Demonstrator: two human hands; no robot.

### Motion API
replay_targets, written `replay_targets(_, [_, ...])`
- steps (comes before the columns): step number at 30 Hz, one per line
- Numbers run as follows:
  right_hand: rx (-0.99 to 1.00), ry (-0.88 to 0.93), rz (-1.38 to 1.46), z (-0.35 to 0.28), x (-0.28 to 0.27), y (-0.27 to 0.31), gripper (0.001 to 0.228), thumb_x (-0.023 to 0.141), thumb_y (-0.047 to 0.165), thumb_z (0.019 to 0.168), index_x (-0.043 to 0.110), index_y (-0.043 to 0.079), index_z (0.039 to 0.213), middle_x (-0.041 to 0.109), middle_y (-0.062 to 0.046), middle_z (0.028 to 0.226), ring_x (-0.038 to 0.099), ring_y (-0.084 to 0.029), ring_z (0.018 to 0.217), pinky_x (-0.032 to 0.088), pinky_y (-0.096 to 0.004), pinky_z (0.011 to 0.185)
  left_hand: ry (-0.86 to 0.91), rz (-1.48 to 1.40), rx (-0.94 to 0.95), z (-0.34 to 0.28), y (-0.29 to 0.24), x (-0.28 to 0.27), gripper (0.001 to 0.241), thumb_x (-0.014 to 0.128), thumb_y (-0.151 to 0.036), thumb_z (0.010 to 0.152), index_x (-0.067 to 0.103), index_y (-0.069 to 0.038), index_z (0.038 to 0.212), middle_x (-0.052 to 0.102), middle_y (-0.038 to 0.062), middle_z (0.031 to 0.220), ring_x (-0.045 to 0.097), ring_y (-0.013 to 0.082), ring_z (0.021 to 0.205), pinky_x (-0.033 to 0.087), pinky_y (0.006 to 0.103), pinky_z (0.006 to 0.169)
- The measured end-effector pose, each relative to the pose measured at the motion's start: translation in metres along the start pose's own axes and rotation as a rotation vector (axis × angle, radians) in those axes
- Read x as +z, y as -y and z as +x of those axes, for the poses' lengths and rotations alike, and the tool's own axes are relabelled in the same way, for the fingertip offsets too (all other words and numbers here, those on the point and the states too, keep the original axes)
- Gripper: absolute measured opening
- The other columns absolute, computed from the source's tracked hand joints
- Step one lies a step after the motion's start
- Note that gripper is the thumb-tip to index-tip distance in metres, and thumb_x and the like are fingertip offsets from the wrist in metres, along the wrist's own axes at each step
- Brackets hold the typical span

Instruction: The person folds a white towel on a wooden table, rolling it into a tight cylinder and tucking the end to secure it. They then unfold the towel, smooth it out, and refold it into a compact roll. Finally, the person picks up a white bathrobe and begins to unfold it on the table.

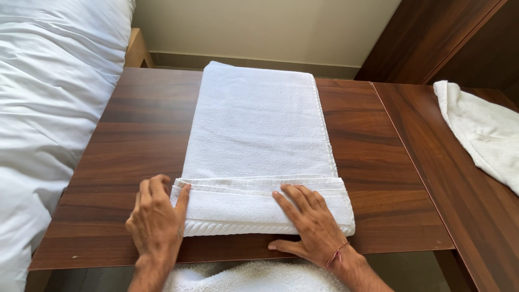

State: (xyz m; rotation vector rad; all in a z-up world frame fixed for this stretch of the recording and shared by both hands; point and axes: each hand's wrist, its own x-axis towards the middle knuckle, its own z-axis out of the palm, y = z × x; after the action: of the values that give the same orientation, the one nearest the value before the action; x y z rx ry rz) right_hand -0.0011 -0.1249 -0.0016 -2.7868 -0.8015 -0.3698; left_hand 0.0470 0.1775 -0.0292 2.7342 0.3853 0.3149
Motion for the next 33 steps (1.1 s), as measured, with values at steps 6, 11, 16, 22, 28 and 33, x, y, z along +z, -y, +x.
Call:
replay_targets(6, [0.032,0.122,-0.020,-0.003,0.003,-0.013,0.090,0.075,0.059,0.076,0.042,0.016,0.148,0.043,-0.010,0.149,0.036,-0.031,0.139,0.032,-0.047,0.115,-0.017,-0.199,0.636,-0.012,-0.013,0.004,0.046,0.067,-0.041,0.095,0.065,-0.010,0.128,0.067,0.013,0.132,0.062,0.0317,0.118,0.062,0.0451,0.087])
replay_targets(11, [0.068,0.223,-0.001,0.002,-0.010,-0.013,0.093,0.086,0.038,0.072,0.041,0.021,0.152,0.038,-0.006,0.157,0.032,-0.031,0.145,0.027,-0.052,0.119,0.307,-0.209,0.795,-0.012,-0.020,-0.015,0.084,0.086,-0.056,0.074,0.056,-0.011,0.139,0.056,0.012,0.144,0.052,0.0292,0.131,0.042,0.0533,0.108])
replay_targets(16, [0.206,0.281,0.104,0.005,-0.018,-0.013,0.097,0.091,0.012,0.065,0.044,0.023,0.149,0.031,-0.004,0.166,0.031,-0.026,0.145,0.032,-0.042,0.117,0.523,-0.024,0.770,-0.004,-0.017,-0.045,0.096,0.089,-0.034,0.069,0.043,-0.021,0.152,0.040,-0.002,0.160,0.036,0.0209,0.147,0.026,0.0437,0.120])
replay_targets(22, [0.247,0.264,-0.107,-0.001,-0.014,-0.025,0.096,0.078,-0.010,0.063,0.041,0.010,0.149,0.035,-0.011,0.163,0.028,-0.031,0.151,0.023,-0.055,0.119,0.414,0.032,0.816,0.002,0.004,-0.036,0.102,0.087,-0.010,0.063,0.041,-0.020,0.153,0.038,-0.004,0.163,0.033,0.0166,0.149,0.021,0.0404,0.122])
replay_targets(28, [0.395,0.348,-0.133,-0.003,-0.028,-0.039,0.096,0.065,-0.015,0.066,0.036,0.012,0.153,0.035,-0.004,0.164,0.029,-0.020,0.149,0.019,-0.048,0.125,0.400,-0.100,0.752,0.013,0.027,-0.024,0.100,0.088,-0.001,0.061,0.046,-0.019,0.150,0.037,0.001,0.163,0.033,0.0227,0.144,0.032,0.0420,0.114])
replay_targets(33, [0.343,0.445,0.059,-0.007,-0.038,-0.054,0.104,0.062,-0.019,0.066,0.031,0.017,0.159,0.029,0.000,0.170,0.023,-0.016,0.152,0.011,-0.047,0.125,0.397,-0.359,0.738,0.023,0.045,-0.012,0.087,0.085,-0.003,0.063,0.053,-0.014,0.143,0.052,0.008,0.155,0.052,0.0295,0.133,0.051,0.0417,0.106])
